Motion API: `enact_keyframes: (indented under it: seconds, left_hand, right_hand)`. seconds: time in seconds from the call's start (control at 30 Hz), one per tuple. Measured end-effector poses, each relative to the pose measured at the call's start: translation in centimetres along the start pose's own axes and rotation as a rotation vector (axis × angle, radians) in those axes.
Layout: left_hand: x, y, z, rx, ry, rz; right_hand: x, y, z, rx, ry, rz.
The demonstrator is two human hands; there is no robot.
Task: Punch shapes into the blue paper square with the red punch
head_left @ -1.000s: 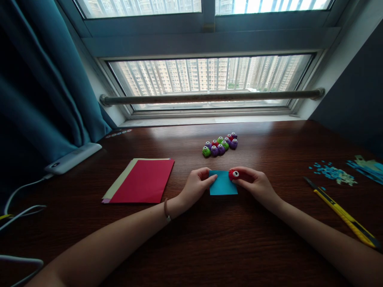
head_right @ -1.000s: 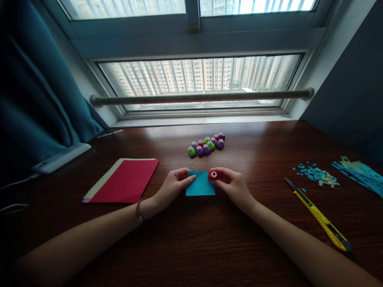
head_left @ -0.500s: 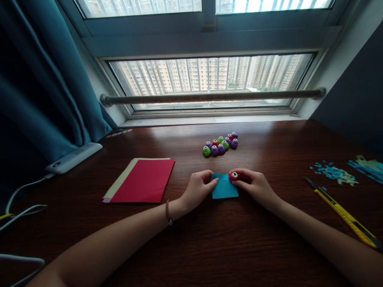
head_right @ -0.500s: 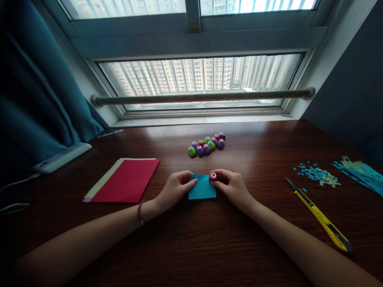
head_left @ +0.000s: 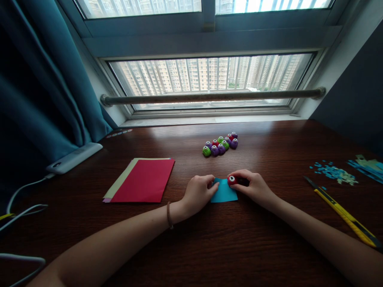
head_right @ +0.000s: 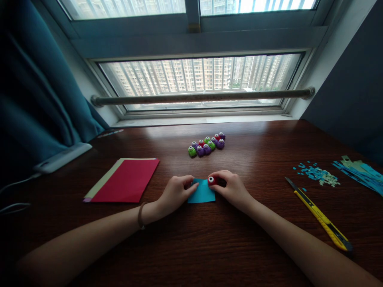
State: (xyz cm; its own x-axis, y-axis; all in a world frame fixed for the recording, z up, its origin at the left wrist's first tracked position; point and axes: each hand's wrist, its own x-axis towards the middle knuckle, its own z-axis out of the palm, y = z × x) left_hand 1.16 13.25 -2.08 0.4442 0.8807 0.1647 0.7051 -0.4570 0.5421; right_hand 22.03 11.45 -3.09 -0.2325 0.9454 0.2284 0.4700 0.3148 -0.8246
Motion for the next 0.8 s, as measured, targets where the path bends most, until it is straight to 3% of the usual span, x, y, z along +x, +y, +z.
enact_keyframes:
  seconds: [0.27,0.4,0.5,0.63,0.8]
  left_hand:
    - [-0.6,0.2,0.2,0.339,0.024,-0.003]
    - [-0.9,0.1,0.0,0.621,0.125,0.215]
    - [-1.1,0.2,-0.1,0.634,0.225,0.479]
    - [-1.2,0.6,-0.1,0.578,0.174,0.768]
    - [-1.3,0.6,0.1,0.427,0.085,0.832]
  right_hand:
    - [0.0,0.1,0.0,-0.03,0.004,-0.011]
    - [0.0,0.1,0.1,-0.03,0.001,-0.015]
    - [0.0,0.1,0.1,-0.031,0.004,-0.02]
    - [0.1,0.2,0.1,-0.041,0.011,-0.023]
    - [0.1,0.2,0.1,-0.043,0.009,-0.025]
